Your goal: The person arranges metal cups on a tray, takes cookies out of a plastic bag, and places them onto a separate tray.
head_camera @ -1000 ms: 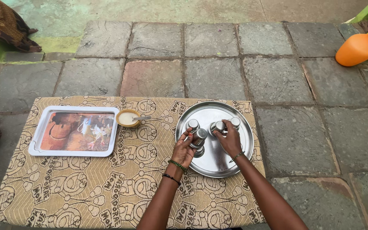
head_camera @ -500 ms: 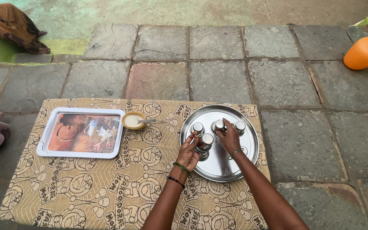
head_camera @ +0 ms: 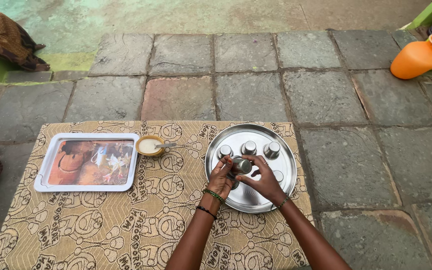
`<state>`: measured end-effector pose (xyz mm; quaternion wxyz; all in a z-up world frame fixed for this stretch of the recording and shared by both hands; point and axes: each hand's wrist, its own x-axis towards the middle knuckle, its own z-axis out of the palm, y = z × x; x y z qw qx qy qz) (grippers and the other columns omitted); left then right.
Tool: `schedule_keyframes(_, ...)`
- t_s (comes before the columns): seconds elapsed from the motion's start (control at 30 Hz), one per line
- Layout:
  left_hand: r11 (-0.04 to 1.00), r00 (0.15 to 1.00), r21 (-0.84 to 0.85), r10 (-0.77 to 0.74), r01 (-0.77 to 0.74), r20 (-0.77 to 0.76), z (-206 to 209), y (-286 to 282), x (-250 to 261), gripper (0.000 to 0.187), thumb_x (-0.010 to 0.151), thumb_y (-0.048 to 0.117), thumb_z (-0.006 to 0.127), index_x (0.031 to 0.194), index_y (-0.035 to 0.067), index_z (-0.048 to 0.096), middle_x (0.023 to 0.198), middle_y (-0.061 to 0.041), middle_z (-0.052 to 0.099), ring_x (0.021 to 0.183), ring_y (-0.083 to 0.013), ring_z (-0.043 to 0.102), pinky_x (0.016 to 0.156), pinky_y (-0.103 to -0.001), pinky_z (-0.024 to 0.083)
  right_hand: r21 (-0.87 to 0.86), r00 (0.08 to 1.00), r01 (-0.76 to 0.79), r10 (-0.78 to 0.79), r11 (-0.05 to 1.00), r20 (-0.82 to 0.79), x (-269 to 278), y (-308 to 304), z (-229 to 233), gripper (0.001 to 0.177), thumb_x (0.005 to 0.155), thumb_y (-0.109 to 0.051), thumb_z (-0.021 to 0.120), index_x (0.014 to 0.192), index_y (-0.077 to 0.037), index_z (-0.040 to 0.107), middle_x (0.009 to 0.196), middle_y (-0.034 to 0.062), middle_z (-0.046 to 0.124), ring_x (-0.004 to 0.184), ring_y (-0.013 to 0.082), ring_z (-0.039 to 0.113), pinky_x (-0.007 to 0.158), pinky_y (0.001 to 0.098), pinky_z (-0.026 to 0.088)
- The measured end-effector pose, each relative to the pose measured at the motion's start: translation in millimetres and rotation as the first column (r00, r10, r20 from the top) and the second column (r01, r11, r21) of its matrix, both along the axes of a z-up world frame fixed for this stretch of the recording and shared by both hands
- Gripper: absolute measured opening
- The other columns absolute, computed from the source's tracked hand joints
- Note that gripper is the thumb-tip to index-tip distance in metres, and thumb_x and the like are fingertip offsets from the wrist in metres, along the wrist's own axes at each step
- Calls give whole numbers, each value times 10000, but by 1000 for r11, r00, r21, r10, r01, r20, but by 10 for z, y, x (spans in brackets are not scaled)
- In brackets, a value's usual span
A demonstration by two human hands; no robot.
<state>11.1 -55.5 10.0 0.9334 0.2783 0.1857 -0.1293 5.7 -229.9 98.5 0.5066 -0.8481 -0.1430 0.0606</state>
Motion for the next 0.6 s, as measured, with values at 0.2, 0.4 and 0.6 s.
schedule_keyframes(0.2, 999, 999, -20, -34, 34, 4, -3, -107, -30, 671, 793, 433, 780, 1327, 102, 545, 1099, -108, 697, 971, -214, 717, 782, -309, 647, 209, 998, 41, -31, 977, -53, -53, -80, -102, 632, 807, -361, 811, 1342, -100, 601, 1254, 36, 638, 1098, 173, 681, 863, 326, 608)
schedule_keyframes(0.4, 1000, 1000, 6, -5, 5, 15, -18, -25, -33, 484, 935, 283, 694, 1351, 85, 547, 1171, -74, 664, 1050, -201, 697, 910, -384, 625, 186, 907, 367, -305, 911, -292, -41, -376, -362, 590, 865, -275, 754, 1360, -35, 542, 1108, 138, 684, 994, 239, 683, 744, 329, 598)
schedule_keyframes(0.6, 994, 997, -107, 35, -28, 64, 35, 37, -80, 332, 1009, 97, 550, 1339, 64, 547, 1193, -127, 673, 1078, -239, 694, 943, -425, 610, -291, 963, 114, -178, 950, -204, -248, -349, -394, 656, 818, -319, 756, 1374, -74, 508, 1062, 121, 683, 950, 222, 724, 805, 329, 648)
